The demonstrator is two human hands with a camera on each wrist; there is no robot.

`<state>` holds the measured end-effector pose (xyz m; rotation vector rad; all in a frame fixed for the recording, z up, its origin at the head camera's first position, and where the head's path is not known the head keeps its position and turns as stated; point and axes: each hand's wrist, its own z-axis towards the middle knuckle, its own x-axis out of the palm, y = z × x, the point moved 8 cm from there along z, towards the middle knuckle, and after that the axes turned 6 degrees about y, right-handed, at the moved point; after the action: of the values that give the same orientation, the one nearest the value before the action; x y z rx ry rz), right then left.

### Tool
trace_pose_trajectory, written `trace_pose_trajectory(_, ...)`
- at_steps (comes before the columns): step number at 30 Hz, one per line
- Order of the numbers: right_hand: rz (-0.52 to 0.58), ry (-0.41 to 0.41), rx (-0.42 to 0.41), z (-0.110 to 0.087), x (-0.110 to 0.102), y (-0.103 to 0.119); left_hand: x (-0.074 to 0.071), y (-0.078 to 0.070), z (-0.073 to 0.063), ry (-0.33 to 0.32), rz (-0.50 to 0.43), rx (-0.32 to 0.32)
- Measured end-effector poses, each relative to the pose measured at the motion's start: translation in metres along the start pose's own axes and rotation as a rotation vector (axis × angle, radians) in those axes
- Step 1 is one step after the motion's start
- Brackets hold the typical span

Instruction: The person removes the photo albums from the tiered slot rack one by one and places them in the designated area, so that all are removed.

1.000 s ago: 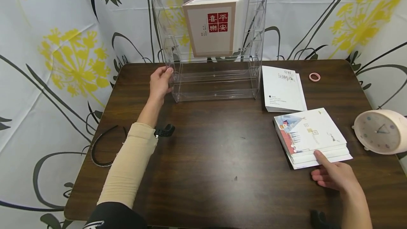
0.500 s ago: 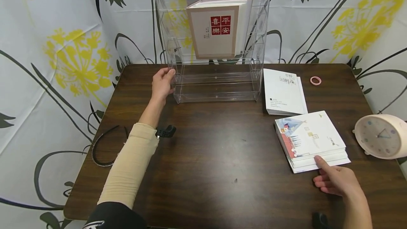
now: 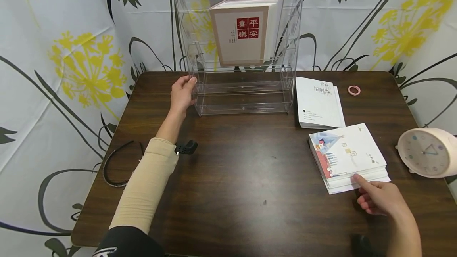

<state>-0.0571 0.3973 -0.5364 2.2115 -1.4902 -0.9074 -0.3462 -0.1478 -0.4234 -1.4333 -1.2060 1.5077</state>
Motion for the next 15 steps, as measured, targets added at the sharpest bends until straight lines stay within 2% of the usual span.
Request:
trace_pose_trajectory(3, -0.100, -0.028, -0.086, -0.005, -0.007, 0.023, -0.001, 0.000, 0.000, -0.004, 0.003, 0.004)
trace_pose_trajectory(8, -0.206, -0.106, -0.340, -0.013, -0.011, 0.085, -0.003, 0.000, 0.000, -0.011, 0.008, -0.005)
trace_pose_trajectory(15, -0.299, -0.126, -0.680, -0.024, 0.003, 0.170, 0.000, 0.001, 0.002, 0.005, 0.010, -0.007)
